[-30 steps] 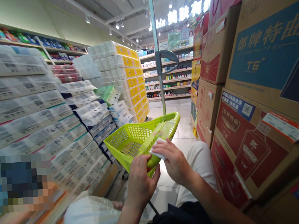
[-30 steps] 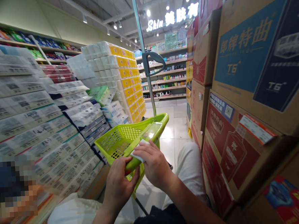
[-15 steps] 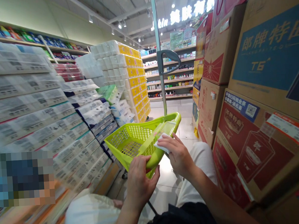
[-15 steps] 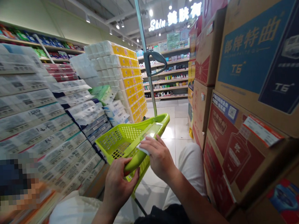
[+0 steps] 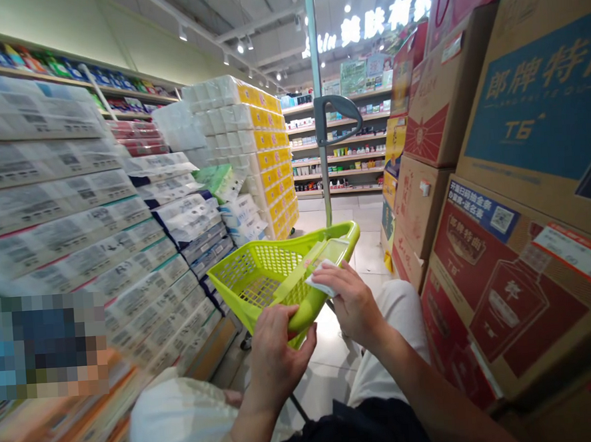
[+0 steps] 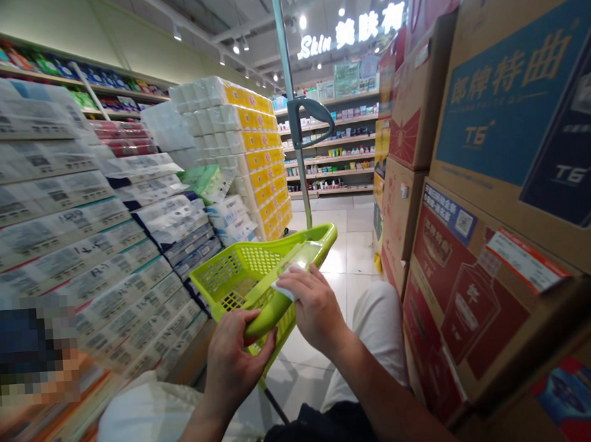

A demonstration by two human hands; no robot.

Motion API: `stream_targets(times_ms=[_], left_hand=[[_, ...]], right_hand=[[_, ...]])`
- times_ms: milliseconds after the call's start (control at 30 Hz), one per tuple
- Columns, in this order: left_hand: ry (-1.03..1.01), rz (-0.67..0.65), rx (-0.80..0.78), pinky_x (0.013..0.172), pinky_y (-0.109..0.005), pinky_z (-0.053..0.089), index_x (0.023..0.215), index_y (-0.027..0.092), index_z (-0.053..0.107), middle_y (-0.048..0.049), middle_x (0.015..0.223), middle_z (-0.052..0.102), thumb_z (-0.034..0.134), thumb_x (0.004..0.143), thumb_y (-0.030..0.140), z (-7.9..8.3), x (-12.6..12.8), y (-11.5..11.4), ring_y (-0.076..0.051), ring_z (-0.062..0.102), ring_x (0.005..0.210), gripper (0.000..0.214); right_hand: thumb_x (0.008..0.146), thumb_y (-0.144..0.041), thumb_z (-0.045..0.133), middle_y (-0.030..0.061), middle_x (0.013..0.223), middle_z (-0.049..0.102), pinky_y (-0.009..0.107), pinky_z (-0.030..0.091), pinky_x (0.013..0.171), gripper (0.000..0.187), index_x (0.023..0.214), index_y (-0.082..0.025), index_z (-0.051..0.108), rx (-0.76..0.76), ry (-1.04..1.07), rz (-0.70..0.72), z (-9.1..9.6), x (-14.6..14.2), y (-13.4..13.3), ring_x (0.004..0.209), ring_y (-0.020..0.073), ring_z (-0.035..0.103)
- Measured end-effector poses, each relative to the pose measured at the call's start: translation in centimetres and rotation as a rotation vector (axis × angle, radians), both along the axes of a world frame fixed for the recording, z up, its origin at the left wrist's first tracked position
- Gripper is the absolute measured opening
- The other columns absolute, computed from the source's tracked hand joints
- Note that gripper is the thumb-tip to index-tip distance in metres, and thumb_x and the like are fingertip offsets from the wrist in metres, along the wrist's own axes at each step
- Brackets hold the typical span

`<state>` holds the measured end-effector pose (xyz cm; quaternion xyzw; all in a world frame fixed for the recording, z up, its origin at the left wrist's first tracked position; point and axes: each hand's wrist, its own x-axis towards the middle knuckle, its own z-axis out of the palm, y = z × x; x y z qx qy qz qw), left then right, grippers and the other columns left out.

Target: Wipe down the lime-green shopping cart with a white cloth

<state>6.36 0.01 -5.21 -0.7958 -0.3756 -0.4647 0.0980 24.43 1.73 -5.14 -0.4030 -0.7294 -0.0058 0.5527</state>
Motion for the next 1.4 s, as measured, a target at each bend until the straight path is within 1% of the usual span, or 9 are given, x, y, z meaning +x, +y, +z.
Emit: stream_targets(times_ms=[100,267,500,700,900,1067,1133,1267,1400], left_hand=[[-0.005,-0.004,0.013,0.067,-0.032,0.05,0.095,0.021,0.053,-0.0014,0.08,0.06,0.065,0.083,0.03,0.1,0.1,0.0,-0.018,0.058,0.073,0.019],[0.004,0.007,0.009,0.068,-0.032,0.05,0.095,0.021,0.053,-0.0019,0.081,0.06,0.063,0.084,0.03,0.1,0.0,0.0,-0.018,0.057,0.074,0.018],[0.001,-0.006,0.048,0.067,-0.03,0.049,0.095,0.02,0.053,-0.0012,0.079,0.059,0.064,0.085,0.027,-0.1,-0.3,0.0,-0.017,0.056,0.073,0.016],[-0.014,-0.024,0.077,0.07,-0.031,0.049,0.096,0.02,0.054,-0.002,0.08,0.06,0.057,0.087,0.024,0.2,-0.8,0.0,-0.018,0.057,0.076,0.01],[-0.033,-0.027,0.083,0.067,-0.03,0.047,0.092,0.019,0.055,-0.0021,0.078,0.059,0.053,0.088,0.02,0.4,-1.6,0.0,-0.017,0.056,0.073,0.005],[-0.059,-0.053,0.094,0.069,-0.03,0.048,0.094,0.019,0.058,-0.0026,0.081,0.061,0.048,0.088,0.015,0.2,-2.8,0.1,-0.017,0.059,0.076,0.012],[-0.083,-0.056,0.101,0.07,-0.03,0.048,0.093,0.019,0.058,-0.0023,0.08,0.062,0.047,0.088,0.014,0.0,-3.1,0.3,-0.017,0.059,0.076,0.013],[-0.13,-0.055,0.116,0.069,-0.029,0.048,0.09,0.02,0.059,-0.0008,0.078,0.061,0.047,0.087,0.014,-0.2,-3.6,0.6,-0.016,0.059,0.073,0.014],[-0.162,-0.051,0.098,0.067,-0.029,0.048,0.087,0.021,0.06,-0.0006,0.077,0.061,0.047,0.088,0.016,-0.4,-4.0,0.9,-0.015,0.059,0.071,0.013]], right_hand=[[0.083,0.0,0.042,0.0029,0.113,0.074,0.046,0.032,0.116,0.045,0.108,-0.026,0.07,-0.014,-0.062,0.073,0.2,-0.4,-0.1,0.119,0.019,0.063],[0.085,-0.001,0.041,0.0044,0.117,0.073,0.049,0.03,0.116,0.045,0.109,-0.025,0.07,-0.029,0.013,-0.05,0.5,0.2,0.4,0.12,0.021,0.062],[0.08,0.002,0.043,0.0025,0.113,0.074,0.05,0.024,0.119,0.046,0.105,-0.026,0.071,-0.096,-0.06,0.059,1.1,-0.5,0.6,0.117,0.0194,0.063],[0.081,0.0,0.043,0.0049,0.109,0.075,0.053,0.023,0.117,0.041,0.1,-0.023,0.071,-0.212,-0.007,-0.132,2.8,1.0,3.5,0.11,0.022,0.066],[0.078,0.002,0.046,0.0015,0.106,0.076,0.052,0.013,0.12,0.043,0.1,-0.024,0.072,-0.327,-0.328,-0.001,5.6,-0.6,3.7,0.105,0.0196,0.067],[0.076,0.002,0.051,0.0056,0.108,0.076,0.052,0.019,0.117,0.039,0.1,-0.02,0.074,-0.482,-0.425,-0.132,7.3,0.8,6.3,0.106,0.0244,0.066],[0.075,0.003,0.051,0.0072,0.105,0.076,0.046,0.028,0.114,0.04,0.101,-0.018,0.074,-0.498,-0.427,-0.152,7.5,1.0,7.0,0.102,0.0234,0.066],[0.075,-0.001,0.056,0.003,0.094,0.076,0.023,0.046,0.089,0.041,0.109,-0.019,0.072,-0.51,-0.476,-0.036,7.4,-0.6,6.7,0.086,0.0162,0.067],[0.075,-0.001,0.056,0.0011,0.092,0.075,0.019,0.047,0.077,0.045,0.111,-0.022,0.071,-0.529,-0.505,0.028,7.7,-1.2,6.7,0.083,0.0152,0.067]])
